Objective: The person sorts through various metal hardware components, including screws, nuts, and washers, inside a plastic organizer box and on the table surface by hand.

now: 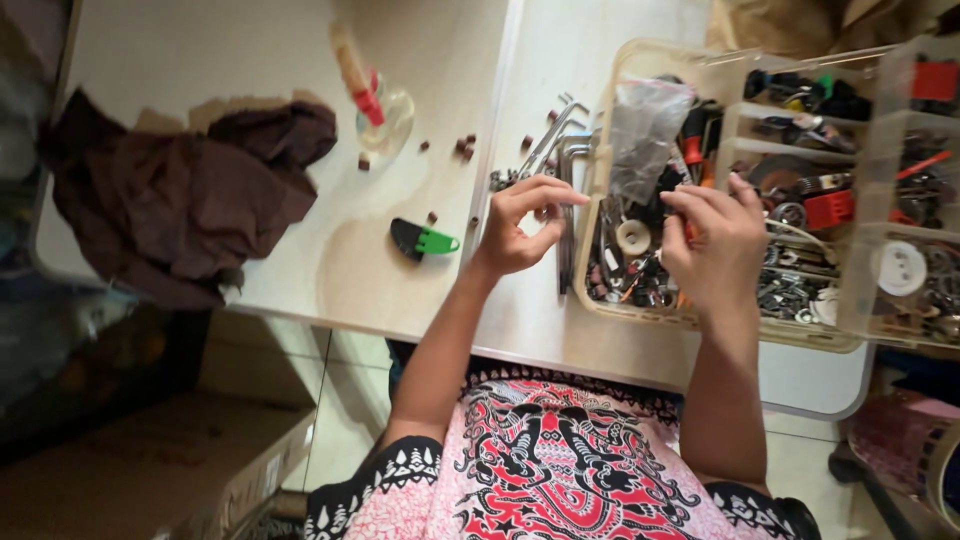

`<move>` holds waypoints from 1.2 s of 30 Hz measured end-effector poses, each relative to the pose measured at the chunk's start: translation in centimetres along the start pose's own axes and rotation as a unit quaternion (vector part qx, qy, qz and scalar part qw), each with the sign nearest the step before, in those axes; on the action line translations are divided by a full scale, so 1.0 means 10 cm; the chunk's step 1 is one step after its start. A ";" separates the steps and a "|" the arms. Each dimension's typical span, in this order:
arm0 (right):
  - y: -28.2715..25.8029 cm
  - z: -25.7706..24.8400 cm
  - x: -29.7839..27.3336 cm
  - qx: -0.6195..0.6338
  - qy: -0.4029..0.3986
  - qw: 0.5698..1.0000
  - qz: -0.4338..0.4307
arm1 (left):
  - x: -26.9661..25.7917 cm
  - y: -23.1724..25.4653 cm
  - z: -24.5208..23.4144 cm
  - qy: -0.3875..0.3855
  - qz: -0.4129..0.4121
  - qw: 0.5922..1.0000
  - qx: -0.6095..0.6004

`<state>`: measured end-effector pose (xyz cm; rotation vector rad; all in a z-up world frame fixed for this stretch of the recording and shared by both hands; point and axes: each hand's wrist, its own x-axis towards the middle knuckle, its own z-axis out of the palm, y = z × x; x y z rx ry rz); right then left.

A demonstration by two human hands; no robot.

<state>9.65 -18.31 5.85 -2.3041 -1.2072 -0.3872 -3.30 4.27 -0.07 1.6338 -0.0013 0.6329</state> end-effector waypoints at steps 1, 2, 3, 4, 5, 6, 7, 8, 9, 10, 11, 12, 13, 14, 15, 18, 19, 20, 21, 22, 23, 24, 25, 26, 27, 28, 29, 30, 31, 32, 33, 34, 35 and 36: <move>0.01 0.00 -0.02 0.004 -0.001 1.000 0.004 | -0.05 0.03 -0.05 -0.003 0.003 0.999 0.034; 0.02 0.01 -0.03 0.006 -0.004 1.000 0.002 | -0.09 0.05 -0.09 -0.006 0.006 0.998 0.067; 0.03 0.01 -0.04 0.007 -0.006 1.000 0.001 | -0.13 0.06 -0.13 -0.011 0.010 0.995 0.100; 0.04 0.02 -0.05 0.008 -0.007 1.000 0.000 | -0.18 0.06 -0.15 -0.016 -0.007 0.991 0.132; 0.06 0.02 -0.06 0.008 -0.008 1.000 -0.001 | -0.23 0.05 -0.16 -0.022 -0.024 0.986 0.163; 0.07 0.03 -0.07 0.008 -0.009 1.000 -0.002 | -0.28 0.04 -0.17 -0.029 -0.041 0.980 0.194; 0.07 0.03 -0.07 0.007 -0.008 1.000 -0.002 | -0.32 0.02 -0.16 -0.026 -0.012 0.973 0.228; 0.08 0.04 -0.08 0.008 -0.011 1.000 -0.002 | -0.35 0.00 -0.15 -0.025 0.017 0.965 0.261; 0.08 0.04 -0.08 0.007 -0.013 1.000 -0.001 | -0.38 -0.03 -0.12 -0.024 0.047 0.955 0.292; 0.08 0.04 -0.08 0.007 -0.016 1.000 0.000 | -0.41 -0.05 -0.09 -0.042 0.023 0.943 0.329; 0.07 0.03 -0.08 0.006 -0.016 1.000 0.000 | -0.42 -0.07 -0.05 -0.060 0.003 0.929 0.366; 0.06 0.02 -0.08 0.005 -0.016 1.000 -0.001 | -0.43 -0.08 -0.03 -0.078 -0.017 0.912 0.402; 0.05 0.01 -0.06 0.002 -0.015 1.000 -0.001 | -0.43 -0.09 -0.01 -0.101 -0.035 0.894 0.434; 0.03 -0.01 -0.05 0.000 -0.015 1.000 -0.001 | -0.44 -0.09 0.01 -0.124 -0.052 0.875 0.466; 0.01 -0.01 -0.03 -0.001 -0.016 1.000 -0.002 | -0.45 -0.10 0.03 -0.146 -0.069 0.853 0.497; -0.03 -0.03 -0.01 -0.002 -0.011 1.000 0.000 | -0.51 -0.16 0.05 -0.087 -0.010 0.872 0.481; -0.04 -0.03 0.00 -0.001 -0.008 1.000 0.001 | -0.53 -0.18 0.06 -0.085 -0.005 0.875 0.476; -0.04 -0.04 0.01 0.000 -0.007 1.000 0.002 | -0.54 -0.21 0.06 -0.084 -0.001 0.878 0.471; -0.05 -0.04 0.01 0.002 -0.006 1.000 0.003 | -0.55 -0.22 0.06 -0.083 0.004 0.881 0.466; -0.05 -0.05 0.02 0.004 -0.005 1.000 0.004 | -0.55 -0.23 0.07 -0.081 0.004 0.892 0.445; -0.05 -0.05 0.02 0.003 -0.003 1.000 0.004 | -0.56 -0.23 0.07 -0.079 0.002 0.902 0.424; -0.05 -0.04 0.03 0.002 -0.002 1.000 0.003 | -0.55 -0.23 0.06 -0.077 0.000 0.912 0.403; -0.06 -0.04 0.03 0.002 -0.002 1.000 0.002 | -0.54 -0.22 0.06 -0.079 -0.008 0.920 0.383; -0.05 -0.05 0.03 0.002 -0.002 1.000 -0.001 | -0.52 -0.21 0.06 -0.082 -0.015 0.928 0.363; -0.05 -0.05 0.03 0.003 -0.002 1.000 -0.004 | -0.51 -0.19 0.06 -0.085 -0.023 0.935 0.342; -0.04 -0.06 0.03 0.003 -0.002 1.000 -0.007 | -0.49 -0.16 0.05 -0.079 -0.029 0.934 0.346; -0.05 -0.06 0.03 0.004 -0.002 1.000 -0.006 | -0.44 -0.14 0.02 -0.074 -0.032 0.933 0.350; -0.05 -0.06 0.04 0.005 -0.003 1.000 -0.006 | -0.40 -0.10 -0.01 -0.070 -0.035 0.932 0.354; -0.05 -0.07 0.04 0.004 -0.002 1.000 -0.005 | -0.34 -0.06 -0.04 -0.061 -0.023 0.926 0.371; -0.06 -0.07 0.05 0.005 -0.002 1.000 -0.001 | -0.28 -0.02 -0.08 -0.053 -0.010 0.920 0.389; -0.06 -0.07 0.05 0.005 -0.001 1.000 0.002 | -0.22 0.03 -0.10 -0.044 0.002 0.914 0.404; -0.07 -0.07 0.05 0.005 -0.001 1.000 0.006 | -0.18 0.08 -0.10 -0.025 0.033 0.919 0.393; -0.08 -0.08 0.06 0.008 0.003 1.000 0.002 | -0.14 0.15 -0.11 -0.006 0.063 0.923 0.381; -0.08 -0.08 0.06 0.011 0.007 1.000 -0.002 | -0.09 0.20 -0.09 0.013 0.092 0.925 0.368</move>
